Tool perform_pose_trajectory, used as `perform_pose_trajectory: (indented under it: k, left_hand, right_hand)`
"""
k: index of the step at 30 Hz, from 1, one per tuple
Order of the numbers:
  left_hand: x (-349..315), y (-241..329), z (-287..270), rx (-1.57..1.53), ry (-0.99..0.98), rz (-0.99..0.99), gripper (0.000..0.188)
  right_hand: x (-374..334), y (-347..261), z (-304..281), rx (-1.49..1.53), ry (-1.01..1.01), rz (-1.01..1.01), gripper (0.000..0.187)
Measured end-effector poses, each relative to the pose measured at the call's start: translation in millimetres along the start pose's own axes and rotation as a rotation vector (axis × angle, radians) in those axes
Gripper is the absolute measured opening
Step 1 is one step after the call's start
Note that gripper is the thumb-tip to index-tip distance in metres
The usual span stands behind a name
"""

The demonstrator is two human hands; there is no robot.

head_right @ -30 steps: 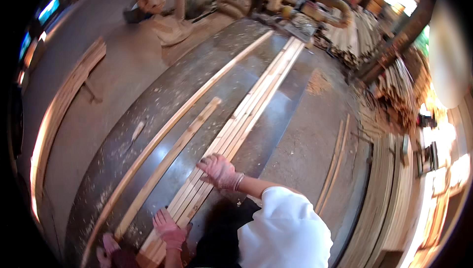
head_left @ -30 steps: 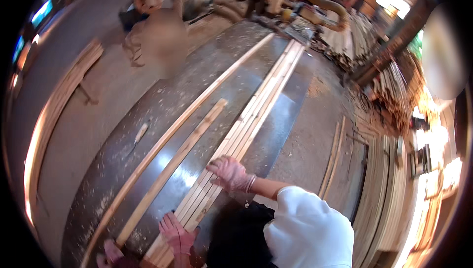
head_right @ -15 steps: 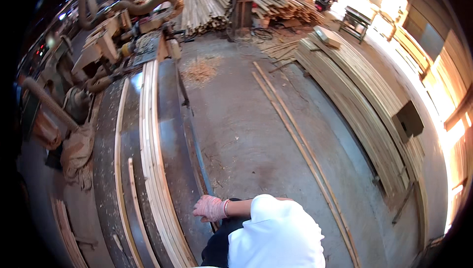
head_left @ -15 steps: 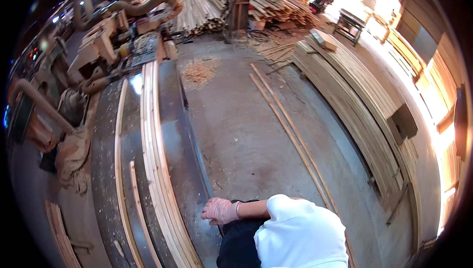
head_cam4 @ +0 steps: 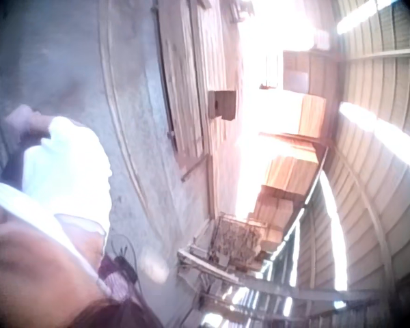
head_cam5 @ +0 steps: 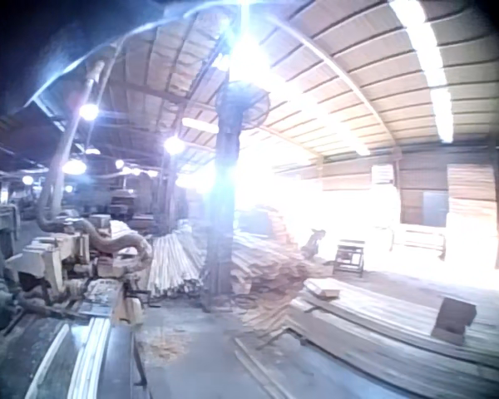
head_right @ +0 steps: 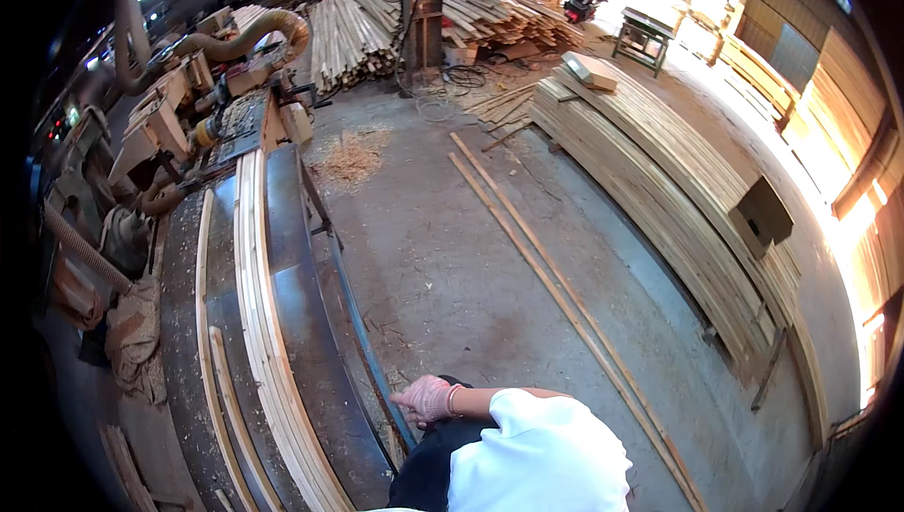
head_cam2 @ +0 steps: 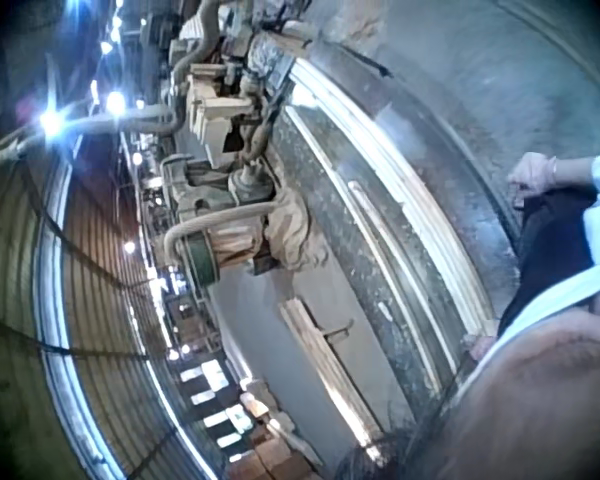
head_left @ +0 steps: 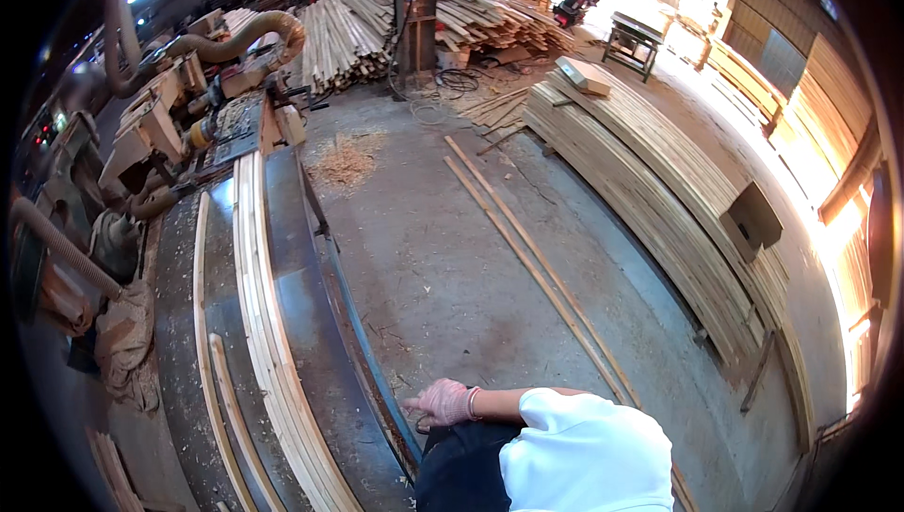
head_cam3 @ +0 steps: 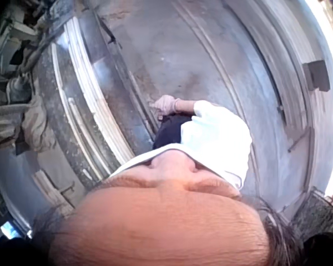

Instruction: The person picks up wooden planks from a metal table and moves them to a large stack on the floor.

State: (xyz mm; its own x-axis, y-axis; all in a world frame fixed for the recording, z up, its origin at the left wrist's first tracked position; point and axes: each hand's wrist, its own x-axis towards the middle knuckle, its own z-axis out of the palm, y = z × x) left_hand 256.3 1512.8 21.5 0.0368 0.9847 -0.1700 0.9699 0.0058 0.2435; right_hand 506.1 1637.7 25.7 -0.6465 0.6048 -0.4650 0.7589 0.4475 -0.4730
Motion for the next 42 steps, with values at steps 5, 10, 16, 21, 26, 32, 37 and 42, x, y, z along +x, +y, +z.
perform_pose_trajectory:
  k: [5, 10, 16, 21, 26, 32, 37, 42]
  left_hand:
    - [-2, 12, 8, -0.001, -0.025, 0.113, 0.033]
    - [-11, 33, 20, -0.023, -0.049, 0.166, 0.033]
    - [-24, 60, 35, -0.054, -0.121, 0.185, 0.032]
    - [-26, 79, 47, -0.088, -0.197, 0.152, 0.032]
    - [9, 106, 63, -0.124, -0.295, 0.187, 0.032]
    - [92, 144, 83, -0.153, -0.408, 0.227, 0.031]
    - [188, 191, 93, -0.209, -0.477, 0.228, 0.031]
    - [293, 249, 100, -0.285, -0.58, 0.233, 0.031]
  right_hand:
    - [-59, 32, 33, 0.238, 0.149, 0.292, 0.063]
    - [-113, 60, 84, 0.449, 0.116, 0.477, 0.065]
    - [-168, 88, 142, 0.669, 0.119, 0.546, 0.063]
    - [-191, 110, 160, 0.7, 0.083, 0.513, 0.064]
    - [-184, 140, 141, 0.539, 0.074, 0.562, 0.055]
    - [-151, 196, 95, 0.274, -0.124, 0.681, 0.037]
    - [-150, 280, 44, 0.498, 0.126, 0.68, 0.05]
    - [-176, 367, -12, 0.617, 0.179, 0.936, 0.05]
